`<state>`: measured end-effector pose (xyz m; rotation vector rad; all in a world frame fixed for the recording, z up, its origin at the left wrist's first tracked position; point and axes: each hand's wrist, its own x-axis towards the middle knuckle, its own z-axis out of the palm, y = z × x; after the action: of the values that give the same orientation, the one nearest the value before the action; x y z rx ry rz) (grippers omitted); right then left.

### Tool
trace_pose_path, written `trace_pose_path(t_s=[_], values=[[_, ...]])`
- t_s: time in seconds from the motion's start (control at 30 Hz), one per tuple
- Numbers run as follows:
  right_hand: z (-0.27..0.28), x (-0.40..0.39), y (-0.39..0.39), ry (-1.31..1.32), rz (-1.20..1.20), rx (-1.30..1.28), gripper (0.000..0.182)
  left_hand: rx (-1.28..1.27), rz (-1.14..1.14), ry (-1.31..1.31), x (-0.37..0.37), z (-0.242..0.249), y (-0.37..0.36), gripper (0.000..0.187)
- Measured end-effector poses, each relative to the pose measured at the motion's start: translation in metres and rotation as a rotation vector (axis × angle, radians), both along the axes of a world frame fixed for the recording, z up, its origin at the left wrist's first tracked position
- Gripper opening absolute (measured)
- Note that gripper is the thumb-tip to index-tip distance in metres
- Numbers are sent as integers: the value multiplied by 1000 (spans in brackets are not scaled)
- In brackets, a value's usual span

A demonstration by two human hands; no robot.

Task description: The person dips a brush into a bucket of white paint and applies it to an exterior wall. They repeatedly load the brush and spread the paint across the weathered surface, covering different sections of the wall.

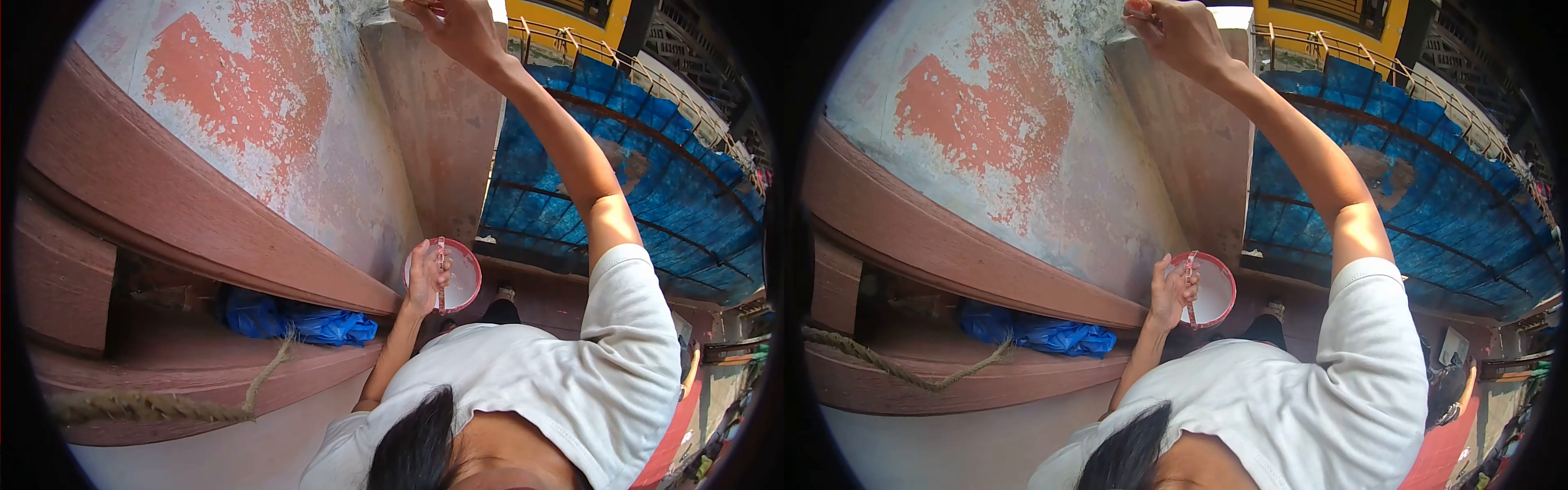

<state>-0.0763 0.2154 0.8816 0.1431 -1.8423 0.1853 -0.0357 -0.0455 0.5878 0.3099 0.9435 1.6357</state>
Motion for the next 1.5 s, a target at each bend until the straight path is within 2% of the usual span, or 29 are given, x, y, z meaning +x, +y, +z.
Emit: trace_pose_path(t_s=[0.03,0.13,0.17,0.3,0.33,0.43,0.47,0.53,0.57,0.6,0.7,0.77,0.87,0.97,1.1,1.13,1.23,1.27,1.33,1.4,1.5], values=[[9,11,-10,2,-11,46,18,-1,-1,-1,1,0,-1,69],[-22,10,-17,53,-128,357,22,7,-4,-4,1,1,-1,69],[-43,5,-16,15,-119,416,33,13,-12,-7,1,-1,-1,69],[-157,7,-10,-432,-138,470,25,-5,-7,3,2,4,-2,68],[-176,11,-13,-437,-117,479,23,-8,-7,-5,3,2,-3,68],[-172,24,-27,-769,-13,241,27,-9,-13,-18,3,-2,-2,68],[-162,17,-26,-665,60,162,22,-8,-19,-16,3,-2,-1,68],[-123,6,-21,-558,10,23,13,-7,-30,-7,4,-3,0,69],[-100,-4,-15,-354,22,36,14,-6,-31,0,5,-3,-1,69],[-70,-3,-15,-348,-60,-71,12,-2,-29,10,5,-3,-1,69],[-19,-3,-9,-55,-83,105,20,2,-57,-16,3,-3,-1,68],[4,7,-22,126,-13,254,18,-2,-54,-16,4,-2,-2,69],[-30,4,-16,54,-167,431,27,7,-43,-2,3,0,-3,69],[-99,-3,0,-172,-196,591,33,-4,-32,-3,5,0,-6,69],[-175,15,-12,-514,-108,421,25,22,-31,-3,3,3,-5,69],[-174,20,-22,-580,-88,395,22,24,-32,-4,4,2,-6,69],[-149,24,-37,-757,12,-46,12,27,-30,-3,4,3,-5,69],[-140,17,-32,-645,33,-60,13,21,-27,-2,5,4,-7,69],[-111,0,-16,-380,1,88,18,16,-32,3,5,4,-5,69],[-62,-1,-12,-211,-73,79,20,12,-35,7,4,4,-6,69],[-36,1,-14,23,-150,248,23,13,-31,15,3,3,-7,69]])
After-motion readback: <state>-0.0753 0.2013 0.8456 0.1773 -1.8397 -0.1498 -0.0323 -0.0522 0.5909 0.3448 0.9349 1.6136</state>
